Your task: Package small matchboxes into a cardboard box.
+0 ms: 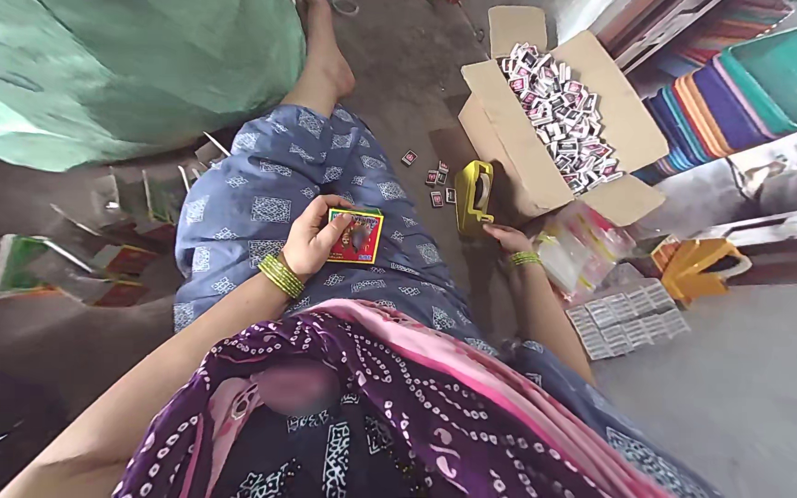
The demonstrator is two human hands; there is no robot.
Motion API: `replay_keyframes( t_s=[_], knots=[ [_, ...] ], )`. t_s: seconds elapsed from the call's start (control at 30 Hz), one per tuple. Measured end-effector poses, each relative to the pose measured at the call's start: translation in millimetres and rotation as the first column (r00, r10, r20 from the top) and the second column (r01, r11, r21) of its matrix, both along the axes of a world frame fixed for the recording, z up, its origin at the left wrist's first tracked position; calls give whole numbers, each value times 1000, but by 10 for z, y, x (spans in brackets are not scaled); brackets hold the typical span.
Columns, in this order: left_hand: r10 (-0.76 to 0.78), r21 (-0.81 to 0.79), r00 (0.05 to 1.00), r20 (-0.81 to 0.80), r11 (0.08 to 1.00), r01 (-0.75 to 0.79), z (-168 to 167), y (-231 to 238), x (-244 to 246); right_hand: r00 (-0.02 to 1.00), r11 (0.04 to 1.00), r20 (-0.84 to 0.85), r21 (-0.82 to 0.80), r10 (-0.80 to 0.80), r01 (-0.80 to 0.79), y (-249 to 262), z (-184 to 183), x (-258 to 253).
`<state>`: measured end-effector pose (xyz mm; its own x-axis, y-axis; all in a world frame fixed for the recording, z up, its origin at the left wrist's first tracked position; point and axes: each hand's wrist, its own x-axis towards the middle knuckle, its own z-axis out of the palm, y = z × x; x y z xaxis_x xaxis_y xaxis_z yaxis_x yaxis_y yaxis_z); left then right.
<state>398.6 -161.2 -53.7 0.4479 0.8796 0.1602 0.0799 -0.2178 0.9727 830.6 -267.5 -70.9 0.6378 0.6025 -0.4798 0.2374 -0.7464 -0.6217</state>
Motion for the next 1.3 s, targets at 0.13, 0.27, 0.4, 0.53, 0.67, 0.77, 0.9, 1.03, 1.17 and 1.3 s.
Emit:
replay_keyframes(
  t_s=[0.13, 0.27, 0.4, 0.53, 0.67, 0.77, 0.9, 1.03, 1.17, 1.3],
  knots=[
    [-1, 7, 1000, 8, 1000, 1, -4, -1, -17, 1000, 1000, 21, -8, 16, -16, 32, -35, -78],
    [-6, 25, 1000, 6, 1000, 5, -1, -15, -22, 994, 997, 112, 83, -18, 9, 53, -104, -128],
    [-2, 111, 1000, 17, 994, 0, -40, 0, 4, 945, 997, 320, -34, 71, -63, 125, -6, -169],
    [-2, 136, 1000, 10, 991, 1, -42, 9, -9, 904, 979, 404, -194, 142, -67, 212, 114, -226],
    [-7, 173, 1000, 19, 985, 4, -54, 2, -17, 869, 905, 387, -401, 307, -142, 185, 89, -178],
    [-2, 170, 1000, 18, 985, -1, -64, 20, -22, 904, 944, 272, -112, 329, -310, 170, -6, -187],
    [32, 229, 999, 30, 973, -38, -86, 63, 22, 948, 848, -82, 476, 306, -233, 339, 295, -923],
    [26, 221, 999, 22, 975, -30, -101, 102, 57, 804, 684, -272, 697, 529, -215, 524, 761, -1733],
    [42, 199, 999, 10, 979, -43, -98, 78, 22, 695, 637, -288, 706, 659, -311, 697, 835, -2238],
    [33, 175, 999, 18, 984, -36, -94, 68, 12, 722, 654, -239, 659, 650, -371, 787, 721, -2425]
  ],
)
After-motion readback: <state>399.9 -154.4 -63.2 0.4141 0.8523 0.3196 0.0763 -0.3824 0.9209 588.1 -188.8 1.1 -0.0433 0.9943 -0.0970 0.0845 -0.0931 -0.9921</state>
